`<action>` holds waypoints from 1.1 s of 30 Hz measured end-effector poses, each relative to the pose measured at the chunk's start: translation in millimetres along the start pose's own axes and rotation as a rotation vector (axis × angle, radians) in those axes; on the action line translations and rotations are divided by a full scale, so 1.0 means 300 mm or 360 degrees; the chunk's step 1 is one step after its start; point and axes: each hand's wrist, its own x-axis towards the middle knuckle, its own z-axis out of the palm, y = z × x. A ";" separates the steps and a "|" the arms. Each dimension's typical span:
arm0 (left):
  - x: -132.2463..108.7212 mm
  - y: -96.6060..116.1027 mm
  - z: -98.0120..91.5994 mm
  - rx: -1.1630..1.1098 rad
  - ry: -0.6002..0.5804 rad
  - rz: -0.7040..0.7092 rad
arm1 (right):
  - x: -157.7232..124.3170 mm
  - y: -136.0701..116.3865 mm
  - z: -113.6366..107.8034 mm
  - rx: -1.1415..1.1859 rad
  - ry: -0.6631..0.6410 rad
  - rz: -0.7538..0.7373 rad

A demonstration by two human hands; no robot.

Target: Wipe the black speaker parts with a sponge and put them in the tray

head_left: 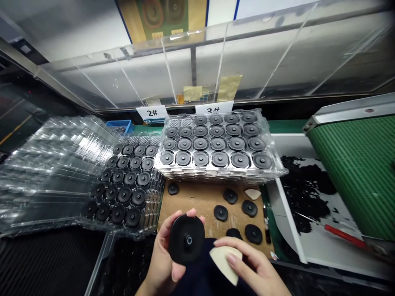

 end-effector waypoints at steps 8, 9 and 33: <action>-0.025 0.005 0.019 -0.0072 -0.0053 -0.0070 | 0.008 0.013 0.038 0.0001 -0.0068 -0.0056; -0.026 0.002 0.017 -0.0071 -0.0058 -0.0083 | 0.007 0.016 0.039 -0.0006 -0.0074 -0.0051; 0.009 -0.013 -0.063 0.0034 -0.0329 -0.0424 | 0.074 -0.084 -0.015 -0.0444 0.0475 -0.0711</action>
